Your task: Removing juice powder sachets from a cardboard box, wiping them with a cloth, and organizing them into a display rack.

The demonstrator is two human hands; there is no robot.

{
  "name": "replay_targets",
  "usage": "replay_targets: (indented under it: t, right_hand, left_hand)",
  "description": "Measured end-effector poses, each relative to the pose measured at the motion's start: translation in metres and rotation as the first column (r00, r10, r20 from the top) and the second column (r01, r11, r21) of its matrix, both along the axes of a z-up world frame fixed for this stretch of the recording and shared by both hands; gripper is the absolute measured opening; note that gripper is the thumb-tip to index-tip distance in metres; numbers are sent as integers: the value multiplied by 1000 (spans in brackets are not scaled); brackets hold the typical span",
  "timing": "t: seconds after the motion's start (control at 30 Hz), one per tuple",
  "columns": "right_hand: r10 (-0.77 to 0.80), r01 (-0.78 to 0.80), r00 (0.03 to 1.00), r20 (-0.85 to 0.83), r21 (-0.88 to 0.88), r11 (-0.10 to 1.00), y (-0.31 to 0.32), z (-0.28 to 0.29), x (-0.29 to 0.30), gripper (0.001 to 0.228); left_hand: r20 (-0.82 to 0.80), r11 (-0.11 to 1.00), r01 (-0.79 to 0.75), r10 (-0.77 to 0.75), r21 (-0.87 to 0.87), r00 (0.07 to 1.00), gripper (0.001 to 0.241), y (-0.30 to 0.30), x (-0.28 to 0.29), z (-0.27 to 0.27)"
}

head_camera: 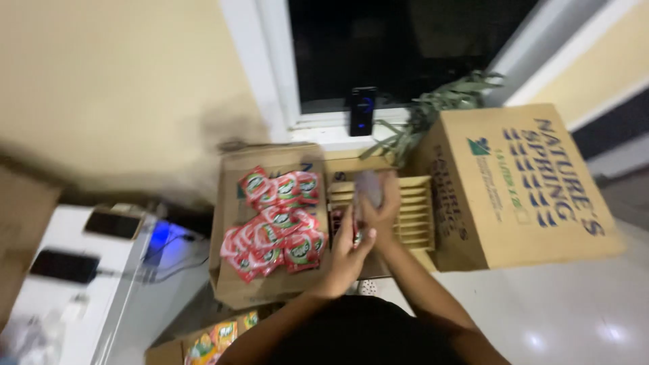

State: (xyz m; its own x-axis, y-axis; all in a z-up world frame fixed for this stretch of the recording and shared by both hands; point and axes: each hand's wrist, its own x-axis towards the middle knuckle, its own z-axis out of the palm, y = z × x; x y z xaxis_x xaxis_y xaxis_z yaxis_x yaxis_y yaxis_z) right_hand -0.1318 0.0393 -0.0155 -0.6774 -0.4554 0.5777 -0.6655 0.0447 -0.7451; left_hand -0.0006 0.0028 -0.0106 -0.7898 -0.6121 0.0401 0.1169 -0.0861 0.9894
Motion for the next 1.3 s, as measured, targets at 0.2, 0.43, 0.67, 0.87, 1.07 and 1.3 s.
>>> replay_targets:
  t: [0.2, 0.43, 0.67, 0.87, 1.07, 1.3]
  right_hand:
    - [153, -143, 977, 151, -75, 987, -26, -7, -56, 31]
    - [656, -664, 722, 220, -48, 746, 7, -22, 46, 29]
    - [570, -577, 761, 310, -77, 813, 13, -14, 41, 25]
    - [576, -538, 670, 468, -230, 811, 55, -93, 43, 49]
    - [512, -542, 838, 189, 188, 819, 54, -95, 32, 67]
    - [580, -652, 373, 724, -240, 720, 62, -38, 30, 72]
  left_hand:
    - [-179, 937, -153, 216, 314, 960, 50, -20, 14, -5]
    - [-277, 819, -538, 574, 199, 771, 54, -65, 3, -17]
    - [-189, 899, -435, 437, 50, 880, 81, 19, -1, -5]
    - [-293, 915, -400, 397, 50, 870, 90, -6, -1, 6]
    - [-141, 897, -402, 380, -186, 914, 76, 14, -1, -9]
    - [-85, 877, -445, 437, -181, 895, 51, 1, -5, -47]
